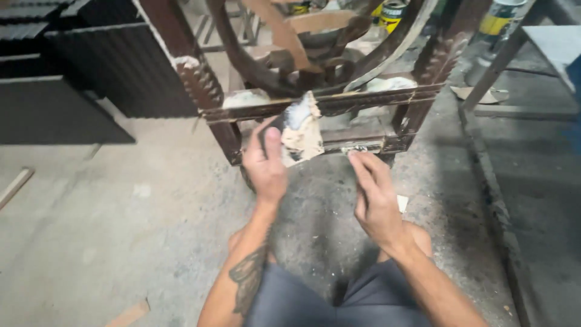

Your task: Applying wood filler to a wooden chair frame to repair cracks and joints before refinishing.

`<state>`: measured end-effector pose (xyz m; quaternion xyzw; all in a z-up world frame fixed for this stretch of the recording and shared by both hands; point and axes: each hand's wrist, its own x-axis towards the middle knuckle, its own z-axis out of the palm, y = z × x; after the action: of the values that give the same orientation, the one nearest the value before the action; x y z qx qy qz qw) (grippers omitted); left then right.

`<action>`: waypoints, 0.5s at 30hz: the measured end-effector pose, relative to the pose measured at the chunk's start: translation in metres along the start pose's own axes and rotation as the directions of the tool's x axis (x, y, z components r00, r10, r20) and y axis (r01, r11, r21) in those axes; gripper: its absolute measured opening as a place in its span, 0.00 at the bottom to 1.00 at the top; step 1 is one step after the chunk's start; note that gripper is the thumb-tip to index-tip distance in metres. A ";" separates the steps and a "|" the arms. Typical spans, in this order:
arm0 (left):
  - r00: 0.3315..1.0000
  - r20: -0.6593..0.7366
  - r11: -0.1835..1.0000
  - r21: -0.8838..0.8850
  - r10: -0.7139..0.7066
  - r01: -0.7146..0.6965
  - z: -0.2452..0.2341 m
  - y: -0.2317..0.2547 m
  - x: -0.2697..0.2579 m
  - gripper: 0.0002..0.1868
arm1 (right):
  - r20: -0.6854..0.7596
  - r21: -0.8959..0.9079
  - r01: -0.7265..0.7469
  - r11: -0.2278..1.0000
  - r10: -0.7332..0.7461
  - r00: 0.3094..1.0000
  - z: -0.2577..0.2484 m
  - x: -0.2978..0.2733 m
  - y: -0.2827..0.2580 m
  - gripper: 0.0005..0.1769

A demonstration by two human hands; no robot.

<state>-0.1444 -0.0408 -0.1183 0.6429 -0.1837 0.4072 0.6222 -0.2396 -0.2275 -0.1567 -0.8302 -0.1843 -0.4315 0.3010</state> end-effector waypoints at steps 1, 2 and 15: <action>1.000 -0.007 1.000 0.008 -0.004 0.004 0.000 0.001 -0.006 0.14 | 0.008 0.007 0.002 1.000 -0.002 1.000 0.003 0.000 -0.005 0.24; 1.000 0.020 1.000 0.003 -0.014 0.014 0.002 0.002 -0.010 0.15 | 0.006 -0.019 0.033 0.999 -0.033 0.999 0.006 0.002 -0.009 0.23; 0.960 0.243 0.990 0.038 -0.141 0.135 -0.003 0.003 -0.021 0.17 | 0.123 -0.310 0.209 0.927 -0.179 0.976 0.007 0.007 -0.013 0.26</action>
<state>-0.1601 -0.0441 -0.1325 0.7059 -0.2095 0.2823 0.6149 -0.2390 -0.2128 -0.1491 -0.8647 -0.2066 -0.4447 0.1086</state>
